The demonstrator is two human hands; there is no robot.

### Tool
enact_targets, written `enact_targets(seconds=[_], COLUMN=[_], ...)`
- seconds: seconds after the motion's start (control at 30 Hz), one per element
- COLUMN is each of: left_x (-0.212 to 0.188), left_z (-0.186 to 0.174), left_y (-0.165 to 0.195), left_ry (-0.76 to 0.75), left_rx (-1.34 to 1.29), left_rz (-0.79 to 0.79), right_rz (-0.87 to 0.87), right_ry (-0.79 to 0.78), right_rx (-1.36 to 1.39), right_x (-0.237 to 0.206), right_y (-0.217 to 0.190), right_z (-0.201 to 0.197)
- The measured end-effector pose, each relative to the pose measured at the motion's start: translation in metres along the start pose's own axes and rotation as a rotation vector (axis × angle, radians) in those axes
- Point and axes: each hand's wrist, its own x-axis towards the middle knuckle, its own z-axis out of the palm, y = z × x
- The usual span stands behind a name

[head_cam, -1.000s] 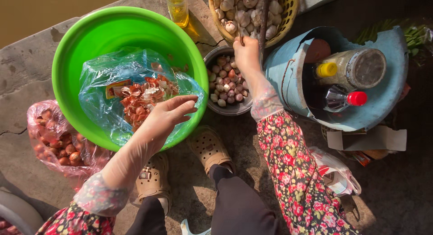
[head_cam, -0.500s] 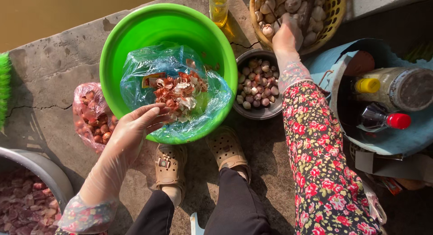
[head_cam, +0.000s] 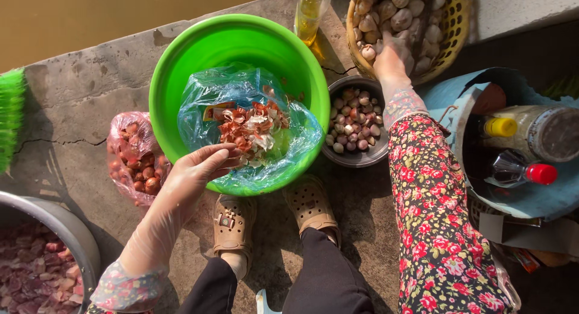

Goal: The person sits on a small stool and peels small red onions one by one using a small knife. The peeled skins are placed into a green basin lined with a plastic bag, while the peeled onions are set aside in a metal bowl.

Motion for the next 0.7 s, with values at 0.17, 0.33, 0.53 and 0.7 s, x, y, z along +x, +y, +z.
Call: enact_targets(seconds=[0.17, 0.33, 0.53, 0.7], left_x=[0.003, 0.005, -0.003, 0.011], left_z=[-0.024, -0.021, -0.008, -0.02], left_y=[-0.005, 0.005, 0.015, -0.015], left_ry=[0.078, 0.011, -0.125, -0.429], left_rx=[-0.046, -0.042, -0.086, -0.377], left_rz=[-0.012, 0.031, 0.1, 0.171], right_rz=[0.066, 0.139, 0.155, -0.046], right_ry=[0.05, 0.348, -0.235, -0.758], right_rx=[0.04, 0.429, 1.3, 1.213], right_x=[0.002, -0.018, -0.103, -0.195], right_y=[-0.006, -0.023, -0.114, -0.235], right_z=[0.01, -0.003, -0.083, -0.085])
